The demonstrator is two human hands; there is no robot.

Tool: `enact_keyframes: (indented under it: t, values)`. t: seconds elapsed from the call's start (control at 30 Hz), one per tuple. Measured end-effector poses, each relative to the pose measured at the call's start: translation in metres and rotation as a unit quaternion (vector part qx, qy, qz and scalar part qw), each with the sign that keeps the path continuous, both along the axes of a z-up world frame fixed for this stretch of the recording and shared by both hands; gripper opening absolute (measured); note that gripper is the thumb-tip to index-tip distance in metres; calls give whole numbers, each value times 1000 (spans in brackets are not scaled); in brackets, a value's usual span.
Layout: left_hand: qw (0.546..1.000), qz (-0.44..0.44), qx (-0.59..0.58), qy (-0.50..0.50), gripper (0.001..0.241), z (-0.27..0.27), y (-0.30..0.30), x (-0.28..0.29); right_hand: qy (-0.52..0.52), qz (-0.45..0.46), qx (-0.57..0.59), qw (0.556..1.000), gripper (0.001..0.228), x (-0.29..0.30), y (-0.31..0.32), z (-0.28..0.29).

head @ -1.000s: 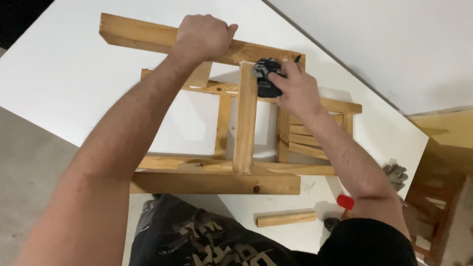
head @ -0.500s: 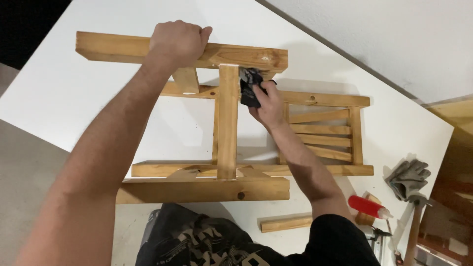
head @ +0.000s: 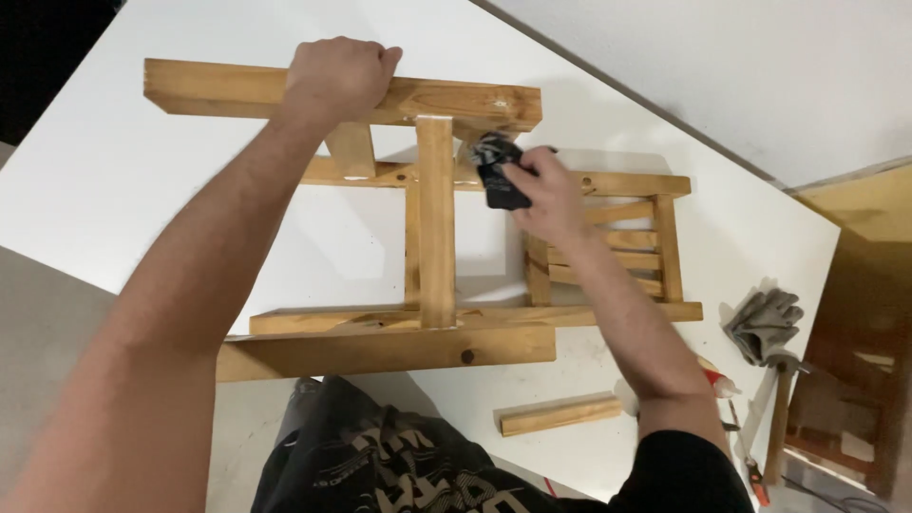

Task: Assembling a wooden stool using wood glue and a pneumatic nail gun

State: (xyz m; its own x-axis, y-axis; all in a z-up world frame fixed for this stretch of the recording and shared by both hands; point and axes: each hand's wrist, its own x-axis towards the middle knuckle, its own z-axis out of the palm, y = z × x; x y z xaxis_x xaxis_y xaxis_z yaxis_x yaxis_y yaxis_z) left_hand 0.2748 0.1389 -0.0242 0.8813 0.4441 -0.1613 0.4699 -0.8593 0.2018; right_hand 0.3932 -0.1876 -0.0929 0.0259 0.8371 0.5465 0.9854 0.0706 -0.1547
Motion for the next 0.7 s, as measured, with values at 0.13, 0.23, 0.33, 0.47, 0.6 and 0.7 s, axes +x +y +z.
enact_keyframes:
  t: [0.13, 0.23, 0.33, 0.47, 0.6, 0.7]
  values:
    - [995, -81, -43, 40, 51, 18, 4, -7, -214, -16, -174, 961, 43, -45, 55, 122]
    - [978, -166, -36, 118, 46, 52, 9, -15, -388, 64, -302, 868, 24, -76, 132, 146]
    - [957, -237, -72, 147, 39, 46, 26, -15, -505, 39, -403, 762, 13, -100, 175, 131]
    - [949, -269, -147, 68, 45, 27, 42, -6, -461, -44, -409, 786, 15, -101, 185, 139]
    - [958, -250, -135, 44, 40, 30, 43, -17, -478, -47, -349, 805, 16, -120, 191, 174]
    - [960, -250, -123, 22, 32, 17, 39, -21, -479, -49, -360, 799, 10, -140, 193, 174]
